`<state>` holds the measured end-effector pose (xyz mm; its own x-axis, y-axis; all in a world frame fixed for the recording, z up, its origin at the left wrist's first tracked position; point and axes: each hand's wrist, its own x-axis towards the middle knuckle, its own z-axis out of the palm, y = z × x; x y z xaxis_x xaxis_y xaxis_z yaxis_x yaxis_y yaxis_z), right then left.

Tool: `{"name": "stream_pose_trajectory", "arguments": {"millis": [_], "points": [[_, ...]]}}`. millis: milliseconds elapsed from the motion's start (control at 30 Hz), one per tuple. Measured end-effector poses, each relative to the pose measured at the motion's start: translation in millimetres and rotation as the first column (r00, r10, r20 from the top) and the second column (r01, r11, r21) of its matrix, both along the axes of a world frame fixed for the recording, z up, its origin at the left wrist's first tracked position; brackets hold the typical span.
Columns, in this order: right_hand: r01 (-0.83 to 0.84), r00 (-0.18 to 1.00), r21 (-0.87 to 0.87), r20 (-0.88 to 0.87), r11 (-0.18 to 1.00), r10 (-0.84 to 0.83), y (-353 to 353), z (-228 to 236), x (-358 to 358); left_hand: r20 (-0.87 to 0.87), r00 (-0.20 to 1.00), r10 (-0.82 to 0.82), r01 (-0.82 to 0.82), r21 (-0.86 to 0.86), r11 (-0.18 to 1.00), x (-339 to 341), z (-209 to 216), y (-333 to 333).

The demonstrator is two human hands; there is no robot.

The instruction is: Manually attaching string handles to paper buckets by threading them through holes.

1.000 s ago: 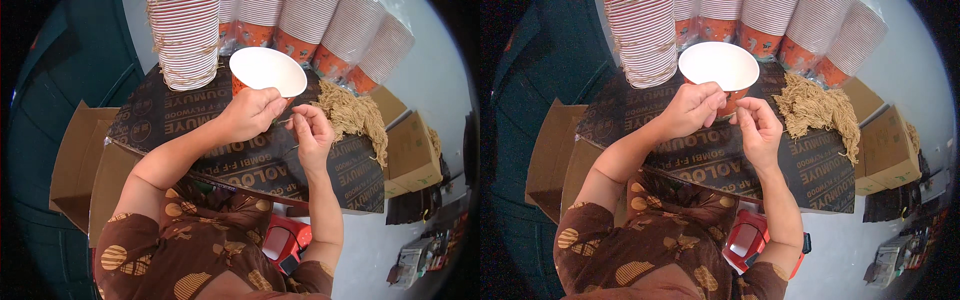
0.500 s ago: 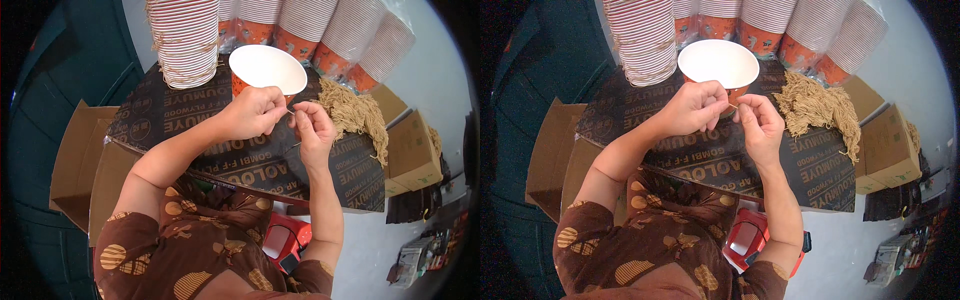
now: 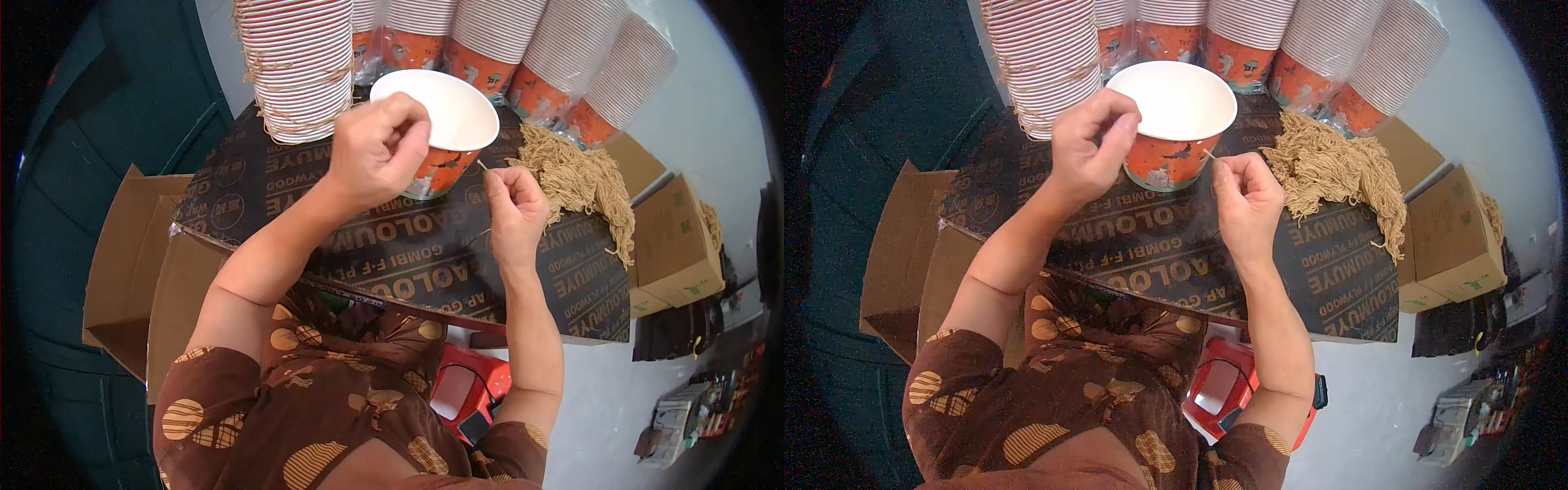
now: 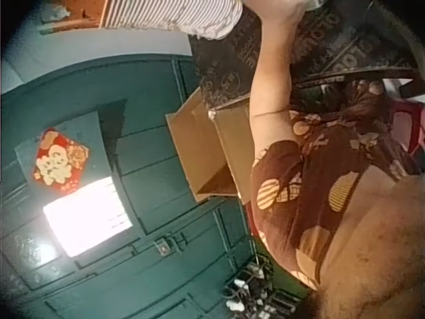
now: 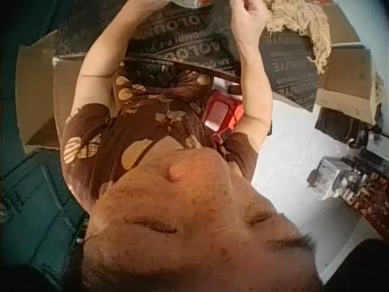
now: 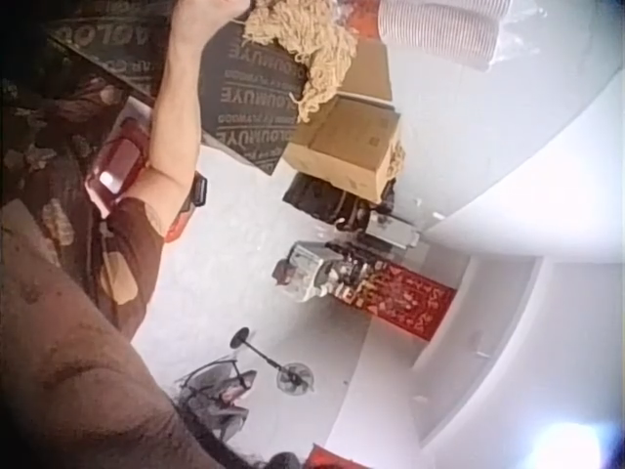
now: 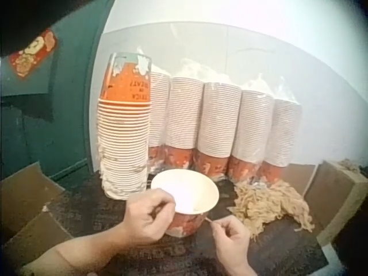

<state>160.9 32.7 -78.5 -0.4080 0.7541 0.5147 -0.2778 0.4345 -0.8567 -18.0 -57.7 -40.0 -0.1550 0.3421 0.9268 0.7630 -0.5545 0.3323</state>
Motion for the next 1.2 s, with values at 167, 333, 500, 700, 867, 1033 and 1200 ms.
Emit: {"name": "stream_pose_trajectory", "arguments": {"millis": [167,333,500,700,867,1033,1200], "points": [[0.081,0.995,0.043,0.046,0.996,-0.083,3,-3,-1,-0.358,0.927,0.111,-0.194,-0.206,0.959,-27,7,-2],[0.133,0.987,0.126,0.075,0.983,-0.143,5,-5,-3,-0.473,0.881,0.018,-0.21,-0.355,0.911,-41,-4,4],[0.139,0.986,0.116,0.075,0.984,-0.148,2,-2,-2,-0.406,0.911,-0.07,-0.117,-0.416,0.902,-31,-3,2],[0.074,0.994,0.091,0.077,0.993,-0.081,5,-3,1,-0.41,0.91,-0.066,-0.123,-0.417,0.901,-27,-3,1],[-0.123,0.992,-0.2,0.002,0.972,0.126,5,4,5,-0.395,0.916,-0.061,-0.104,-0.383,0.918,-27,-3,2],[-0.282,0.958,-0.343,-0.047,0.896,0.284,8,7,8,-0.384,0.92,-0.077,-0.1,-0.419,0.903,-29,-2,1],[-0.337,0.938,-0.35,-0.043,0.874,0.344,8,6,7,-0.394,0.915,-0.082,-0.104,-0.428,0.898,-31,-3,1]]}}
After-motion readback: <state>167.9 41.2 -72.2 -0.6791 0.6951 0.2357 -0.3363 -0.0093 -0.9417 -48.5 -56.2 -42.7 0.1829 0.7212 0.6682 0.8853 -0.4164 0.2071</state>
